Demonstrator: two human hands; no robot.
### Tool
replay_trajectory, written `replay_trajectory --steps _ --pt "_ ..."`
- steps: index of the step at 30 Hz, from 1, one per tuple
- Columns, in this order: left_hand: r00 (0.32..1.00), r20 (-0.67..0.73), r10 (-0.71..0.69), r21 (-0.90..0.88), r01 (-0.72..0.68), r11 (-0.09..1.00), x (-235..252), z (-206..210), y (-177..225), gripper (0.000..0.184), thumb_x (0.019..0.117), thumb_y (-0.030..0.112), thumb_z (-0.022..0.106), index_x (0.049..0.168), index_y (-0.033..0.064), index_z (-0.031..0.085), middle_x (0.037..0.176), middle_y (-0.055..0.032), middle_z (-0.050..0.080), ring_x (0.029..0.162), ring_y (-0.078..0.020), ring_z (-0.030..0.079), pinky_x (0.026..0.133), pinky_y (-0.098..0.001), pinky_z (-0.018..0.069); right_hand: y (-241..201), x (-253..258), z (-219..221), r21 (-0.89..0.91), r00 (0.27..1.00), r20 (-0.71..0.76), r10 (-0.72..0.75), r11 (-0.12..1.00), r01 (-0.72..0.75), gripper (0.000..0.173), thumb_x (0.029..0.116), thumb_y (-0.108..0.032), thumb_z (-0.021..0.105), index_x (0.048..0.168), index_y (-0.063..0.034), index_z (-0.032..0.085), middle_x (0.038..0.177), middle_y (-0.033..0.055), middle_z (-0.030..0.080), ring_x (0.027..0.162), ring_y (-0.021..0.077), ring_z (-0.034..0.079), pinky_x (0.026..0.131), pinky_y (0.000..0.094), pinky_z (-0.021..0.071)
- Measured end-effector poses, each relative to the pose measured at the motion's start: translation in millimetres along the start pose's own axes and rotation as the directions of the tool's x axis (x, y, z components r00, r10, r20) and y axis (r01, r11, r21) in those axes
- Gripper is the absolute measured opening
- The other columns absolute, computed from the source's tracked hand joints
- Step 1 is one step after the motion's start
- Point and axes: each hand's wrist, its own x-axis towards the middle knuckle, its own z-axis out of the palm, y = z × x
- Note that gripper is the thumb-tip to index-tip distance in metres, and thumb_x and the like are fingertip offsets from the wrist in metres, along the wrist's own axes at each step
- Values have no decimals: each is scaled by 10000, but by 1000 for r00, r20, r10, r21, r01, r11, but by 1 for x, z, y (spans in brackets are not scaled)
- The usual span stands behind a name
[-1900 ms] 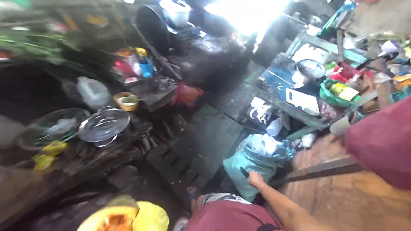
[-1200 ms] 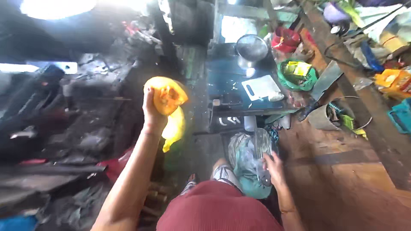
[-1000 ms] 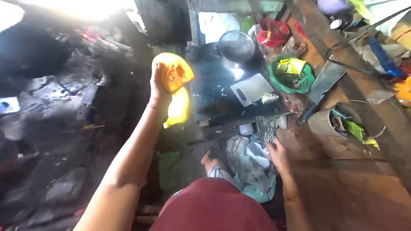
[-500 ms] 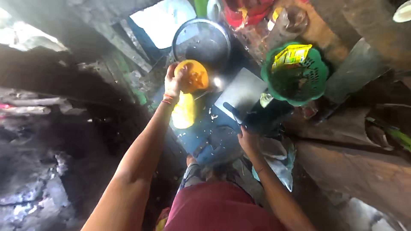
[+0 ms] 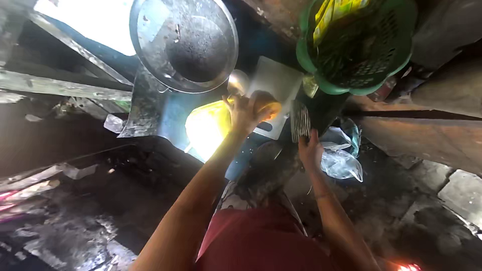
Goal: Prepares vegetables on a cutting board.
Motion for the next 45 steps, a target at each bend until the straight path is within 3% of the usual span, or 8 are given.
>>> replay_trajectory --steps 4,6,10,14,19,24,29,45 --pt "959 204 -197 85 183 979 2 20 -1 674 1025 638 412 1544 213 467 1571 -128 467 1519 -445 262 1137 -800 2 -12 15 3 -142 996 -53 -74 988 66 456 1079 -306 527 1392 24 562 999 295 717 941 481 711 849 617 531" --pt "954 145 -262 41 259 965 0 2 17 633 989 571 555 1437 125 588 1555 -186 465 1514 -467 253 1146 -790 43 -8 21 6 -215 984 -67 -166 965 148 403 1089 -257 494 1365 20 591 1003 289 715 908 483 712 786 616 544" --pt "969 -49 -244 64 246 967 12 -9 40 558 956 600 584 1327 193 673 1428 -206 568 1400 -528 378 1082 -750 241 -7 27 15 -247 933 -106 -344 918 311 296 1060 -157 531 1243 42 652 972 273 707 793 460 715 638 583 561" --pt "940 145 -310 182 282 942 11 -33 55 563 944 541 648 1350 152 657 1474 -215 541 1493 -531 243 1126 -805 89 -15 30 14 -202 936 -128 -327 933 298 302 1066 -203 532 1206 31 661 872 236 709 720 415 717 599 538 562" --pt "981 161 -110 225 72 972 -6 -111 92 492 1013 493 569 1136 48 738 974 -241 720 988 -508 663 908 -766 385 -1 41 17 -203 895 -238 -378 920 335 288 1043 -240 576 1057 29 677 750 178 672 585 346 681 484 468 524" --pt "979 164 -124 63 115 991 55 -2 50 633 853 565 751 1328 152 683 1418 -245 560 1383 -529 403 1060 -746 298 -4 36 20 -126 934 -163 -317 946 299 292 1053 -237 569 1151 16 677 795 194 689 606 363 689 516 485 544" --pt "957 176 -231 -39 242 970 50 39 33 631 775 493 858 1244 98 711 1350 -226 599 1340 -456 480 1053 -676 386 4 33 33 -54 940 -141 -310 951 305 238 1033 -214 597 1106 -6 687 773 174 689 620 351 698 518 475 550" --pt "999 14 -51 -131 52 990 45 43 27 468 794 371 857 1073 11 747 1188 -272 665 1208 -451 585 1048 -592 423 -2 43 72 -15 962 -129 -242 970 242 160 973 -121 665 1108 -49 714 793 171 695 625 344 704 506 446 556"
